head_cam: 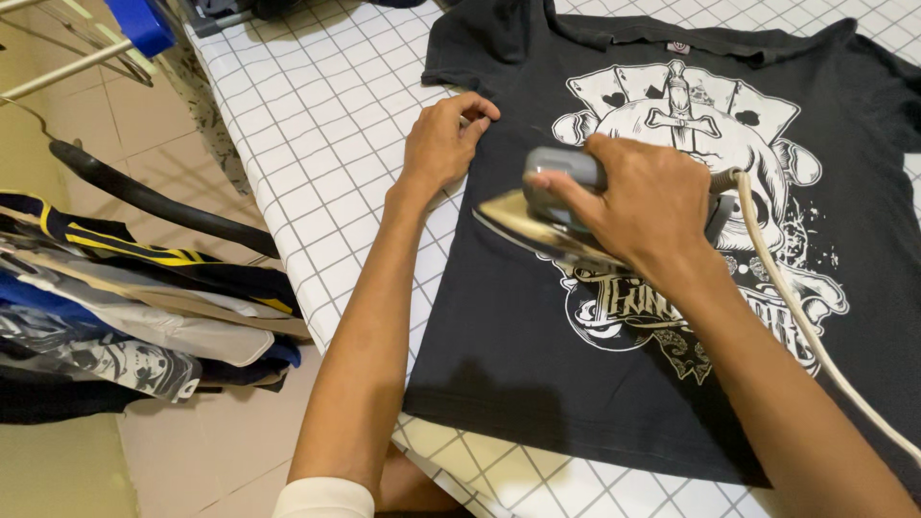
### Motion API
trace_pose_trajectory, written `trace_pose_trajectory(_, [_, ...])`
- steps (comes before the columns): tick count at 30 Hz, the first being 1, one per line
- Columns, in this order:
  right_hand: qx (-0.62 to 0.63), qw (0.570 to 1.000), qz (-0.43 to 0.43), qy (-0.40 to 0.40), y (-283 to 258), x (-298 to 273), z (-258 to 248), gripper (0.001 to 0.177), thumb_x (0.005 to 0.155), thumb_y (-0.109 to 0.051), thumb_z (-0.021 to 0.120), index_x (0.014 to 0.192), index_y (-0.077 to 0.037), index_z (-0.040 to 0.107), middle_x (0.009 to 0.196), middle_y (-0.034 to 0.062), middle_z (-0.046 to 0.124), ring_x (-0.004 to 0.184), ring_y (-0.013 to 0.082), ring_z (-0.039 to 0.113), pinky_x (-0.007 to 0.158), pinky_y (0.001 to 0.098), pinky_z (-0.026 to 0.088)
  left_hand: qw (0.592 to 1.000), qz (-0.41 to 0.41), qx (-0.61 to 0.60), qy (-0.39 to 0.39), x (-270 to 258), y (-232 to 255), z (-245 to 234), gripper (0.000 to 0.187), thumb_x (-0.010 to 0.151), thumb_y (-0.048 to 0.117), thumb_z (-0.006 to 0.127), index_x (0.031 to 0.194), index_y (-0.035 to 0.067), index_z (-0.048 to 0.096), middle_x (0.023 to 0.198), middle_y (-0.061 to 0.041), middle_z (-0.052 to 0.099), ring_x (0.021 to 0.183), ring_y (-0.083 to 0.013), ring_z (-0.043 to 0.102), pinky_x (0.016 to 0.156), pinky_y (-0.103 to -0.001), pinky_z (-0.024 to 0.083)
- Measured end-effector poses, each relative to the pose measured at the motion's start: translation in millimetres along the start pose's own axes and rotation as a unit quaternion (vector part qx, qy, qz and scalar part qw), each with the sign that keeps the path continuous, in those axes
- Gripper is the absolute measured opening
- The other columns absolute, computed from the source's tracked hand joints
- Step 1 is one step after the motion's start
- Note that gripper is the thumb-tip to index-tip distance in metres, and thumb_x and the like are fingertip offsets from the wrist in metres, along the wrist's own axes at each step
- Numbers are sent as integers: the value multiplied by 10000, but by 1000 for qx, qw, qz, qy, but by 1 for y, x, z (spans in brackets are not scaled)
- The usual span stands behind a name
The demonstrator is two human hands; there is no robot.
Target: The person irons a black graphic t-shirt on a tiled table, smoothing the fabric with an electric iron. After ironing, the person places the t-shirt on a hanger and hangs it on a nearby clothes rack. The person then picks up a pair of black trousers, lays them flat on the table, and begins ironing the leg.
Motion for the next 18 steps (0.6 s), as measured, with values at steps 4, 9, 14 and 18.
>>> trace_pose_trajectory(4, [-19,999,15,33,-6,0,-7,684,980,-769,584,955,-121,801,654,67,696,535,194,640,497,379,500,1000,-19,-20,15,-5,4,0,141,938,172,687,1047,148,773,916,-42,771,772,-192,722,725,-348,556])
trace_pose_trajectory(9, [44,999,5,-26,1,-4,-8,655,879,-741,606,1006,-129,803,657,57,725,478,201,658,461,379,511,999,-5,-49,5,-1,4,-2,221,888,185,733,1099,119,750,1005,-33,762,837,-194,719,792,-334,566])
trace_pose_trajectory(14, [31,999,-26,3,-4,-9,-9,665,891,-737,610,1018,-115,806,671,68,726,500,200,664,465,376,509,991,92,93,10,-5,1,1,308,858,186,781,1151,108,727,1109,-76,701,1021,-289,623,907,-415,500])
trace_pose_trajectory(18, [1,1000,27,12,-13,2,-5,660,947,-739,587,998,-116,800,645,74,704,513,211,659,472,380,499,981,141,130,40,-7,-3,6,306,861,181,791,1150,100,732,1138,-96,694,1054,-320,619,917,-442,504])
Point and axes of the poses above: each hand's wrist, its own x-axis towards the middle knuckle, its own z-axis out of the palm, y = z × x, the point moved 2 cm from there along x, towards the middle knuckle
